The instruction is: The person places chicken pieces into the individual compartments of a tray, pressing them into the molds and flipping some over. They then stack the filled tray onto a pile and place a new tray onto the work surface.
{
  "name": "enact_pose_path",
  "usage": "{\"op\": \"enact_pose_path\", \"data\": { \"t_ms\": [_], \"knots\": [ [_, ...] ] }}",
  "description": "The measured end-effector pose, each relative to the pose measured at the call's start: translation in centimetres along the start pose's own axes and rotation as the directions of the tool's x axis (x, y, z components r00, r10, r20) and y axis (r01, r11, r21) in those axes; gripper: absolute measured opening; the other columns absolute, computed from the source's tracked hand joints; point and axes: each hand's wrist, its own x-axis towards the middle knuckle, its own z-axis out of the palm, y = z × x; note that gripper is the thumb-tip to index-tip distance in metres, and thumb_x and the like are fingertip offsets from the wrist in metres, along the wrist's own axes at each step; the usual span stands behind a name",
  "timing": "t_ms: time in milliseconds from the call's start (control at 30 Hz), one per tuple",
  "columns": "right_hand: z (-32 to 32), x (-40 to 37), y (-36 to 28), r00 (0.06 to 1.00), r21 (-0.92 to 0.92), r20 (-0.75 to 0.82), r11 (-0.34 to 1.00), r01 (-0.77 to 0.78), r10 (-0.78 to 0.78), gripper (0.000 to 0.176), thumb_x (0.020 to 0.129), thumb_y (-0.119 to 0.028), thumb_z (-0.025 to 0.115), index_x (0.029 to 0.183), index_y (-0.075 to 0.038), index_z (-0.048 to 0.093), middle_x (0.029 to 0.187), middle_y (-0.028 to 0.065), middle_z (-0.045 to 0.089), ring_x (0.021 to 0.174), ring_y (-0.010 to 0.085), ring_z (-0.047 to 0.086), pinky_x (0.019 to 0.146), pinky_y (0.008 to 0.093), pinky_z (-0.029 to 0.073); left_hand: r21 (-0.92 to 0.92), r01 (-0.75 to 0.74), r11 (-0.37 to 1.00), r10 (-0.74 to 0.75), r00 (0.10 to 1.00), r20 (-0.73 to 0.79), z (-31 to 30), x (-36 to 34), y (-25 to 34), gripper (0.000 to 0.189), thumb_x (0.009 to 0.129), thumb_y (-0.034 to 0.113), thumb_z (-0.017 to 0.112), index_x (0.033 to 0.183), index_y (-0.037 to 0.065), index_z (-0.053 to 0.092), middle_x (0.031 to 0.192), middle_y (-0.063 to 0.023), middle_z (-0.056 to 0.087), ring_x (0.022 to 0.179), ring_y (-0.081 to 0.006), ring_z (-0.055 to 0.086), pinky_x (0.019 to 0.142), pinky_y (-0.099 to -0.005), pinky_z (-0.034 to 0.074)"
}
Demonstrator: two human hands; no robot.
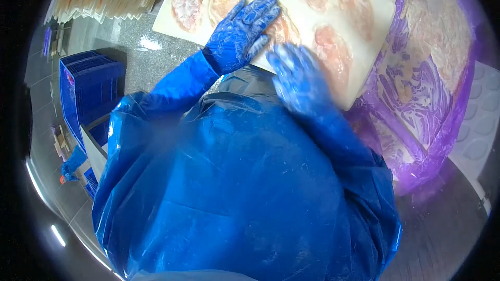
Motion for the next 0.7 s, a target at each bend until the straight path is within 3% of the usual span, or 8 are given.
{"op": "enact_pose_path", "data": {
  "t_ms": [167,267,400,467,533,567,633,700],
  "knots": [
    [-3.2,-5.2,2.0,0.981,0.139,-0.161,0.986,-0.091,0.113,0.017,0.085,-0.011,0.059,0.098,-0.010,0.069,0.109,0.0087,0.066,0.107,0.0308,0.061,0.096,0.0450,0.047,-0.121,0.208,0.971,-0.234,0.931,-0.280,1.5,0.3,2.7,0.067,0.097,0.040,0.050,0.154,0.013,0.028,0.159,-0.0154,0.025,0.149,-0.0327,0.019,0.120,-0.0502,0.011],
    [-4.1,-5.6,2.4,0.922,0.265,-0.254,0.938,-0.223,0.291,0.016,0.086,-0.012,0.057,0.096,-0.007,0.069,0.107,0.0110,0.066,0.107,0.0318,0.061,0.095,0.0442,0.047,-0.325,-0.046,0.944,0.054,0.998,0.014,3.2,0.8,9.2,0.080,0.093,0.049,0.055,0.156,0.012,0.022,0.161,-0.0143,0.020,0.150,-0.0317,0.015,0.121,-0.0487,0.010],
    [-5.4,-7.0,2.8,0.884,0.208,-0.297,0.928,-0.310,0.362,0.020,0.091,-0.014,0.054,0.099,-0.003,0.069,0.107,0.0151,0.066,0.107,0.0326,0.061,0.095,0.0438,0.046,-0.158,-0.163,0.974,0.182,0.976,0.116,1.6,0.8,5.6,0.081,0.093,0.049,0.056,0.156,0.011,0.022,0.160,-0.0142,0.024,0.149,-0.0317,0.019,0.121,-0.0455,0.012],
    [-5.1,-7.3,2.9,0.886,0.178,-0.264,0.922,-0.343,0.381,0.022,0.092,-0.016,0.056,0.104,-0.002,0.068,0.111,0.0150,0.065,0.107,0.0305,0.061,0.093,0.0407,0.048,-0.669,0.013,0.743,0.096,0.987,0.126,1.1,1.2,3.1,0.073,0.095,0.040,0.057,0.154,0.009,0.027,0.157,-0.0145,0.032,0.146,-0.0304,0.028,0.120,-0.0423,0.018],
    [-4.6,-5.3,1.1,0.821,0.554,-0.157,0.737,-0.387,0.549,0.025,0.091,-0.019,0.061,0.110,-0.003,0.066,0.115,0.0163,0.064,0.106,0.0271,0.062,0.090,0.0364,0.050,-0.993,0.034,0.115,-0.211,0.978,0.009,-3.7,1.7,3.2,0.061,0.097,0.030,0.057,0.150,0.006,0.036,0.155,-0.0142,0.036,0.143,-0.0290,0.034,0.119,-0.0401,0.022],
    [-5.6,-3.2,-0.5,0.849,0.513,-0.066,0.747,-0.422,0.524,0.031,0.088,-0.021,0.065,0.114,-0.005,0.065,0.111,0.0152,0.064,0.101,0.0268,0.063,0.083,0.0351,0.052,-0.860,0.045,0.508,-0.270,0.957,-0.109,-3.8,1.4,2.0,0.048,0.095,0.025,0.060,0.139,0.008,0.051,0.144,-0.0129,0.050,0.134,-0.0264,0.045,0.111,-0.0387,0.036],
    [-3.8,-1.3,-1.3,0.915,0.321,-0.061,0.876,-0.360,0.398,0.026,0.088,-0.021,0.064,0.110,-0.006,0.065,0.106,0.0143,0.064,0.096,0.0286,0.063,0.080,0.0373,0.052,-0.697,0.024,0.716,-0.120,0.989,-0.089,-1.1,0.6,2.7,0.043,0.092,0.024,0.063,0.132,0.010,0.055,0.134,-0.0113,0.055,0.126,-0.0261,0.050,0.104,-0.0387,0.039],
    [-2.3,-0.5,-1.2,0.969,0.126,-0.019,0.962,-0.243,0.248,0.022,0.088,-0.021,0.064,0.106,-0.008,0.065,0.101,0.0135,0.064,0.091,0.0303,0.063,0.076,0.0396,0.052,-0.105,0.087,0.991,-0.102,0.984,-0.148,1.5,-0.9,6.5,0.027,0.085,0.023,0.068,0.111,0.013,0.064,0.108,-0.0076,0.063,0.102,-0.0274,0.056,0.087,-0.0404,0.043]
  ]
}}
